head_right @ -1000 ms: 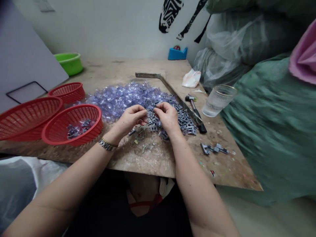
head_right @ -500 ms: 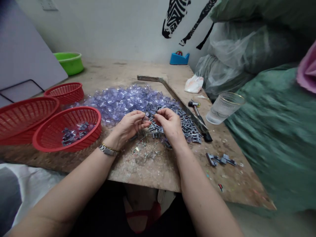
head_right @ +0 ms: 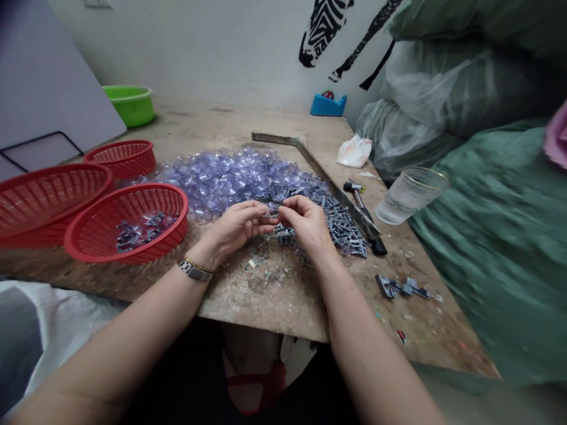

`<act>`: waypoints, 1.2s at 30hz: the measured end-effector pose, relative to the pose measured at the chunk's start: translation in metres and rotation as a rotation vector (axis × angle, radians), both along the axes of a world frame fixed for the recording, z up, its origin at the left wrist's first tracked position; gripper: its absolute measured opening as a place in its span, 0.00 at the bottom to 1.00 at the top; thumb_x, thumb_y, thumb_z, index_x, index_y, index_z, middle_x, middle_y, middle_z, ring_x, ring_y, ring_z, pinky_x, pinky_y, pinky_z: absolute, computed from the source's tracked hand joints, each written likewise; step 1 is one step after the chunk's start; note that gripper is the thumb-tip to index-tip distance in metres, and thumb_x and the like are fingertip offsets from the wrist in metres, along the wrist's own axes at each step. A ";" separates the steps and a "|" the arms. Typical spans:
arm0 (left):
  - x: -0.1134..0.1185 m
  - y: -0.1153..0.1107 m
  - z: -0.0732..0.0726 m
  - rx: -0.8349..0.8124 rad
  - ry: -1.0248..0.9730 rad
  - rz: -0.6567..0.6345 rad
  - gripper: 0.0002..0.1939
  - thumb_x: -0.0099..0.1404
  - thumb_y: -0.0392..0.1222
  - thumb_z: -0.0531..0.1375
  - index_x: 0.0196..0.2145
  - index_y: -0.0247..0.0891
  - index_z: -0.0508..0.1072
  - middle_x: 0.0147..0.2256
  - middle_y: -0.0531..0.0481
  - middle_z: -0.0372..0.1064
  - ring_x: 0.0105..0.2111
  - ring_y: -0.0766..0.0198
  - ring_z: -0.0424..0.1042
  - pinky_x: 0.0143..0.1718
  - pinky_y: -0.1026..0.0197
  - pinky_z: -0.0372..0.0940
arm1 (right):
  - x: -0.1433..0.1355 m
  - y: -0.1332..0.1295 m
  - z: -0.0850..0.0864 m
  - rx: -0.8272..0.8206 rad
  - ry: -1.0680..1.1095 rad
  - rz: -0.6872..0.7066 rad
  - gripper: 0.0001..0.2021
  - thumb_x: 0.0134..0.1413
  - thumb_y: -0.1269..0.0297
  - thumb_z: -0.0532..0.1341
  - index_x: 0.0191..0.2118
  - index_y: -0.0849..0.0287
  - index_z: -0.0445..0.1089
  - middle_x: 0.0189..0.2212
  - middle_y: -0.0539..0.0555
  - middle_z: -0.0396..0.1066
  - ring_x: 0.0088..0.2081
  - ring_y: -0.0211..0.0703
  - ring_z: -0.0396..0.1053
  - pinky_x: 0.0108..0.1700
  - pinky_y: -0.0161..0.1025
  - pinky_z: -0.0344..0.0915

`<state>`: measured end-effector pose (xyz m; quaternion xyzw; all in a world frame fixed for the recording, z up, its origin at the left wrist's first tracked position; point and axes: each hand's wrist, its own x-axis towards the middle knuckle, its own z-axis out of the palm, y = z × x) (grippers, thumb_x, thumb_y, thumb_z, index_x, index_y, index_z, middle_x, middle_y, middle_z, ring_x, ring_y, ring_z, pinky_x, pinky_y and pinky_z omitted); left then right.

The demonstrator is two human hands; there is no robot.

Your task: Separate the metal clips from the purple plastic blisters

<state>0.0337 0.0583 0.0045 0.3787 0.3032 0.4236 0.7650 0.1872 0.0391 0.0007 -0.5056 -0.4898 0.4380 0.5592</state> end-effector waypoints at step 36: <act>-0.006 -0.002 -0.006 0.037 0.028 0.051 0.06 0.61 0.33 0.59 0.26 0.31 0.67 0.24 0.54 0.66 0.21 0.73 0.70 0.27 0.69 0.67 | -0.008 -0.004 -0.002 0.158 -0.326 -0.049 0.07 0.43 0.61 0.62 0.25 0.57 0.65 0.20 0.46 0.63 0.25 0.36 0.59 0.29 0.37 0.57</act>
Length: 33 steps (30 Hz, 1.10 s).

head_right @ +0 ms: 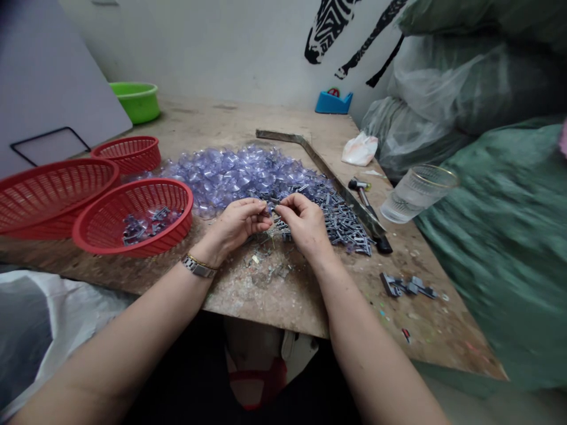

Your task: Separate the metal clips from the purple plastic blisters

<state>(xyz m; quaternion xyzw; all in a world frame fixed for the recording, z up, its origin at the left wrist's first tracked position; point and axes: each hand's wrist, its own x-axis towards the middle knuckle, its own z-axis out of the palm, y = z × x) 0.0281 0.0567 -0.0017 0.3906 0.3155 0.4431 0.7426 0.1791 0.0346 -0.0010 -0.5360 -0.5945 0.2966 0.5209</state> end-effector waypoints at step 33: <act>-0.009 0.003 0.003 0.164 0.135 -0.149 0.10 0.63 0.38 0.60 0.27 0.33 0.64 0.19 0.55 0.65 0.18 0.75 0.67 0.21 0.72 0.63 | -0.001 -0.003 0.002 0.147 -0.237 0.011 0.03 0.49 0.64 0.61 0.29 0.56 0.66 0.26 0.48 0.68 0.29 0.40 0.64 0.35 0.38 0.60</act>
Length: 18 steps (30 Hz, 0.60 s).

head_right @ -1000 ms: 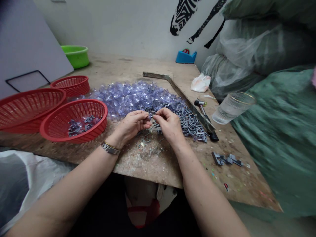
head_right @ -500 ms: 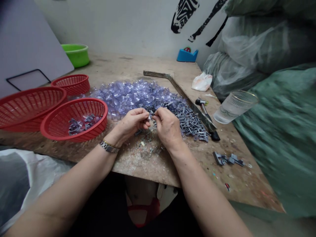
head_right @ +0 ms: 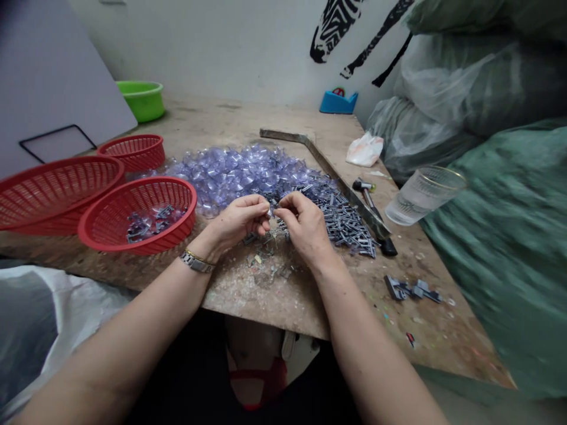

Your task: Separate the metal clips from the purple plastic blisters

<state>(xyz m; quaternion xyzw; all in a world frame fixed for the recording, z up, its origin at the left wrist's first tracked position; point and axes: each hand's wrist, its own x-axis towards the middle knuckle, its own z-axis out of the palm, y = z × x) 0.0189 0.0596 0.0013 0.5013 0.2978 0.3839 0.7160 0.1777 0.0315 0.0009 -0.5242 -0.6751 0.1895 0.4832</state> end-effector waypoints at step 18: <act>0.007 -0.009 0.000 0.031 0.013 0.044 0.09 0.64 0.42 0.59 0.30 0.35 0.63 0.24 0.57 0.64 0.20 0.74 0.69 0.24 0.69 0.68 | -0.001 -0.003 -0.002 0.150 -0.243 0.028 0.05 0.55 0.66 0.59 0.37 0.55 0.71 0.35 0.54 0.75 0.39 0.47 0.70 0.44 0.42 0.64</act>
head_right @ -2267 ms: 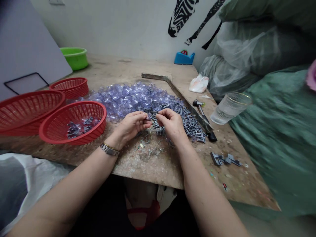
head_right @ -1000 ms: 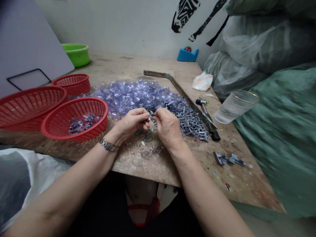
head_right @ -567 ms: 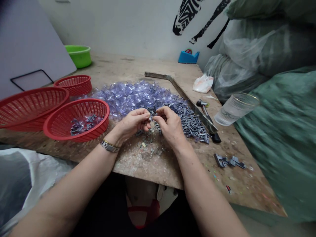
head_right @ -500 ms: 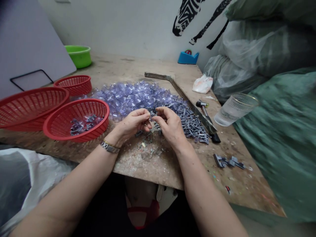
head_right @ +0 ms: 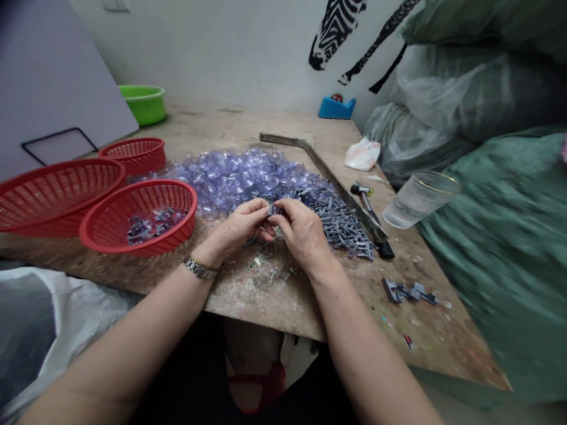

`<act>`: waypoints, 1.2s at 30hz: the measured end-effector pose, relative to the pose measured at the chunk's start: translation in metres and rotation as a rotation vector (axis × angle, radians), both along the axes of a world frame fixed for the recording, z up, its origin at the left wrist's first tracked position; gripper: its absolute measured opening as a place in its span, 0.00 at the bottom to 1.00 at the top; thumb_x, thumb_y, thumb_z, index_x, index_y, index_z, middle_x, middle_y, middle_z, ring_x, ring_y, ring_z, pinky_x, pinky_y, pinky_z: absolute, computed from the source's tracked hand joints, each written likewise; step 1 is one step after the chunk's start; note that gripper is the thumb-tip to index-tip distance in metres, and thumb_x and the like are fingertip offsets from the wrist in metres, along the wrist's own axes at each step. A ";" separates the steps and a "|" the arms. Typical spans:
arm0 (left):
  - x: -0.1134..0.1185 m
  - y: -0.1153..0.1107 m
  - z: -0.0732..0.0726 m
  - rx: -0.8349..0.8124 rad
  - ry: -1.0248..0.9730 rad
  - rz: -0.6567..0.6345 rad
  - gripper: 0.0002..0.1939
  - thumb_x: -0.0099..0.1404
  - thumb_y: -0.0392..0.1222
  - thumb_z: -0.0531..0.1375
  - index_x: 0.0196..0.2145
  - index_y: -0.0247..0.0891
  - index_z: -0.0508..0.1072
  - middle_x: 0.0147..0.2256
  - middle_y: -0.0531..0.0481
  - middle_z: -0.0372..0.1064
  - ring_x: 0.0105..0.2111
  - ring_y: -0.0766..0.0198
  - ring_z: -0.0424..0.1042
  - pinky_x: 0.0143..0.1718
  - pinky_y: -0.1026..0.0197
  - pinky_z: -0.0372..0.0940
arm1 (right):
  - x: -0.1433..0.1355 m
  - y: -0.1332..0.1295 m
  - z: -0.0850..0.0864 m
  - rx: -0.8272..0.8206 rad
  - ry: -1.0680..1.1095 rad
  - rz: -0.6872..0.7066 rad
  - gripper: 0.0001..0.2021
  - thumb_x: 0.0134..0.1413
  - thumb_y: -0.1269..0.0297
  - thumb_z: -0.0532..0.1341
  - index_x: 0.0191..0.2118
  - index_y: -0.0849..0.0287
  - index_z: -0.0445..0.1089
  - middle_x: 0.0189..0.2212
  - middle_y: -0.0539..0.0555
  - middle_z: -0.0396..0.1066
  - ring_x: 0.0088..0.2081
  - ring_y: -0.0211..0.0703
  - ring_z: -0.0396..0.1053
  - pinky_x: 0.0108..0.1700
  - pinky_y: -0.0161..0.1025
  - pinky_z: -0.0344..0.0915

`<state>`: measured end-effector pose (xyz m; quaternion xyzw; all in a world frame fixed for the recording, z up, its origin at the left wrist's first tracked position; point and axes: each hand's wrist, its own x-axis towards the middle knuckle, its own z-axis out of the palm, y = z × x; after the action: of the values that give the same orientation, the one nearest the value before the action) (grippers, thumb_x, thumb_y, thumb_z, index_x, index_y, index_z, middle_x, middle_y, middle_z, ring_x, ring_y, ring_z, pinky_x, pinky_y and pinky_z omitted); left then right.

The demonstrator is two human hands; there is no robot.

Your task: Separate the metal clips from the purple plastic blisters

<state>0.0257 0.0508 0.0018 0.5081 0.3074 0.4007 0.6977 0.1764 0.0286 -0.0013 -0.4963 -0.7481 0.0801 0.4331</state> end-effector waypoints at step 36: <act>-0.005 0.008 -0.009 0.063 -0.008 -0.129 0.08 0.66 0.40 0.54 0.30 0.36 0.61 0.19 0.56 0.66 0.17 0.74 0.67 0.20 0.72 0.62 | -0.004 -0.003 0.001 0.028 0.105 -0.003 0.04 0.53 0.66 0.59 0.31 0.55 0.62 0.27 0.47 0.64 0.29 0.37 0.61 0.34 0.36 0.59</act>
<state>0.0206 0.0584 -0.0069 0.5471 0.2587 0.3665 0.7068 0.1724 0.0260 -0.0001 -0.4864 -0.7247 0.0948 0.4788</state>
